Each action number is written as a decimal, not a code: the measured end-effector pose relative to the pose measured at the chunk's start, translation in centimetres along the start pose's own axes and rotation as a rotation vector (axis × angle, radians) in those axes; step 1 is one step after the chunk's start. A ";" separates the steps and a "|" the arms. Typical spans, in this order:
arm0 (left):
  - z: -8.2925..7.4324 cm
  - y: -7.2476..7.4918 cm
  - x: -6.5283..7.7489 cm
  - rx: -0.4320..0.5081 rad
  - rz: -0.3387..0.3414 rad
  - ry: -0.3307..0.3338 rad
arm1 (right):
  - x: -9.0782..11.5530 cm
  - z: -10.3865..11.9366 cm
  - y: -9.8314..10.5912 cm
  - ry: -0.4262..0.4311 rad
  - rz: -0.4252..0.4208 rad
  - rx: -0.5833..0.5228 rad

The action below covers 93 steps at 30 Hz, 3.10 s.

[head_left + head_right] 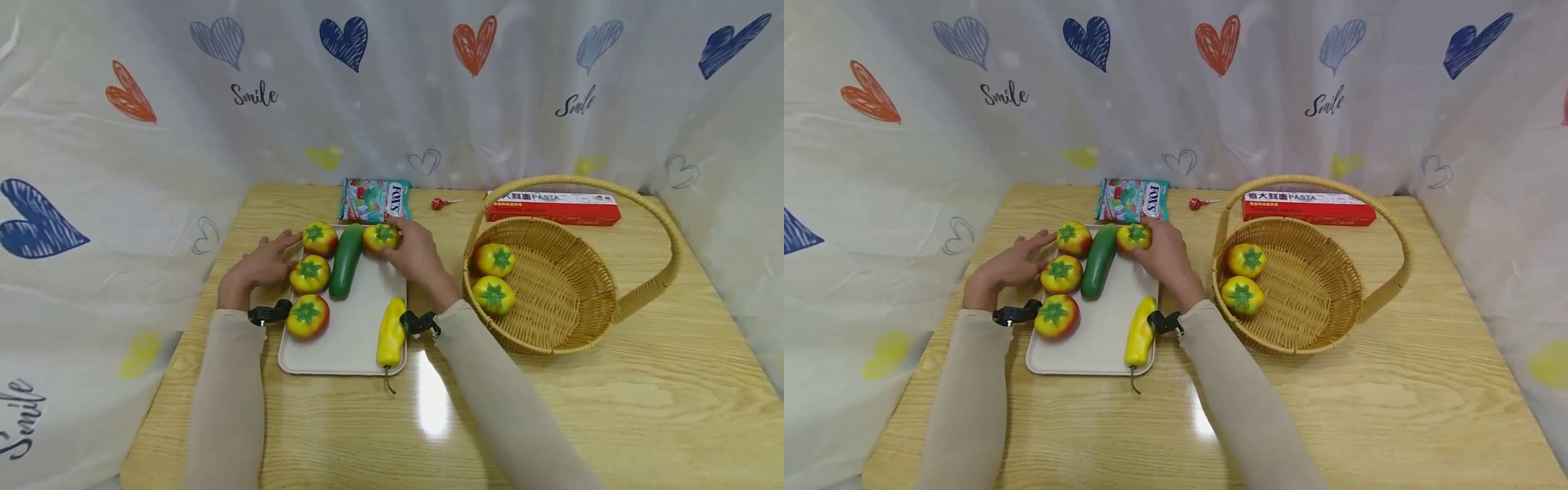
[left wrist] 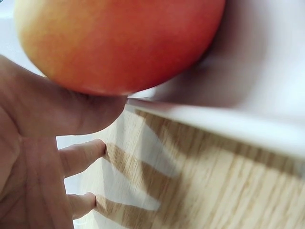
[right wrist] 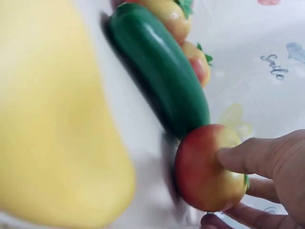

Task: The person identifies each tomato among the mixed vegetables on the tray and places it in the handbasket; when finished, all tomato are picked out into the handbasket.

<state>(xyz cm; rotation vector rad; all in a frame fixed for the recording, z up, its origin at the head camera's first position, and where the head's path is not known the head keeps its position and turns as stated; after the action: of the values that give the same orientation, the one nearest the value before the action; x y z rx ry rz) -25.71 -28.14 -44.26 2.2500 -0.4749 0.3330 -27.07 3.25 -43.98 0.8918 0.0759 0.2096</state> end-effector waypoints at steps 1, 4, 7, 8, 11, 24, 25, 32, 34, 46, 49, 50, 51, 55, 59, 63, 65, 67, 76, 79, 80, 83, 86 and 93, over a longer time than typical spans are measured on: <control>0.0 0.0 0.0 0.003 0.000 -0.001 | 0.1 0.0 0.0 -0.001 -0.009 -0.007; 0.0 0.0 0.0 0.012 0.004 -0.001 | 0.2 -0.3 -0.1 0.002 -0.026 -0.008; -0.1 0.0 0.1 0.016 0.009 0.002 | 0.5 -0.5 -0.2 0.018 -0.026 -0.013; -0.1 0.0 0.1 0.017 0.011 0.002 | 0.6 -0.5 -0.2 0.023 -0.023 -0.014; 0.0 -0.1 0.0 0.024 0.013 0.003 | 1.1 -0.4 0.1 0.039 -0.018 -0.023; -0.1 -0.2 -0.1 0.028 0.013 0.004 | 9.0 1.1 6.9 0.199 0.034 -0.234; -0.1 -0.3 -0.2 0.029 0.014 0.006 | 9.9 0.8 7.6 0.208 0.039 -0.248; -0.2 -0.2 -0.2 0.008 0.013 0.006 | 15.7 -3.3 11.9 0.289 0.040 -0.307; -0.3 -0.1 -0.1 0.000 0.010 0.000 | 17.0 -5.0 13.0 0.291 0.016 -0.289; -0.2 -0.2 0.0 -0.011 0.009 0.007 | 21.8 -12.2 17.8 0.173 -0.023 -0.020; -0.1 -0.1 -0.2 -0.011 0.012 0.005 | 21.6 -13.0 17.6 0.181 0.000 0.058; 0.0 0.0 -0.2 -0.012 0.012 0.004 | 21.5 -13.1 17.4 0.180 0.011 0.083; 0.0 0.0 -0.3 -0.012 0.013 0.003 | 21.2 -13.2 17.1 0.179 0.019 0.101; 0.1 0.0 -0.3 -0.012 0.014 0.001 | 20.5 -13.1 16.1 0.156 0.065 0.122; -0.1 0.1 -0.2 -0.014 0.011 0.003 | 19.7 -13.0 15.4 0.135 0.086 0.110; -0.3 0.1 -0.1 -0.009 0.010 0.001 | 18.9 -13.0 14.6 0.119 0.085 0.079; -0.4 0.1 0.0 -0.006 0.012 0.001 | 18.5 -12.9 14.2 0.118 0.076 0.066; -0.4 0.0 0.1 0.000 0.012 0.003 | 18.1 -12.9 13.7 0.115 0.065 0.056; -0.2 0.0 0.1 0.003 0.009 -0.007 | 16.9 -12.6 12.6 0.084 0.007 0.110; 0.0 -0.1 -0.1 0.000 0.011 -0.004 | 17.2 -12.7 12.9 0.069 -0.001 0.141; 0.0 -0.1 -0.1 -0.001 0.012 -0.005 | 17.3 -12.6 13.1 0.066 -0.010 0.147; 0.1 -0.1 -0.2 0.001 0.010 -0.007 | 17.9 -12.2 13.8 0.058 -0.062 0.145; 0.1 -0.1 -0.2 -0.001 0.010 -0.006 | 18.4 -11.3 14.2 0.086 -0.133 0.119; 0.2 0.0 -0.2 -0.012 0.008 -0.006 | 17.3 -6.3 12.8 0.336 -0.137 0.014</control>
<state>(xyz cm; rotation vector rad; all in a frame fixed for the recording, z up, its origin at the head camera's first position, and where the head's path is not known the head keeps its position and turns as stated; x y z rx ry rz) -25.83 -28.27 -44.48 2.2385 -0.4878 0.3270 -13.03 19.53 -37.56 0.8547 0.4497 0.2291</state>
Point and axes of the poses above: each hand's wrist, its own x-axis away from the middle knuckle, its own y-axis out of the back of the hand, z = x × y, the point moved 3 cm from there along -x, towards the middle knuckle, and after that the axes turned 10 degrees about x, right-handed, at the moved point
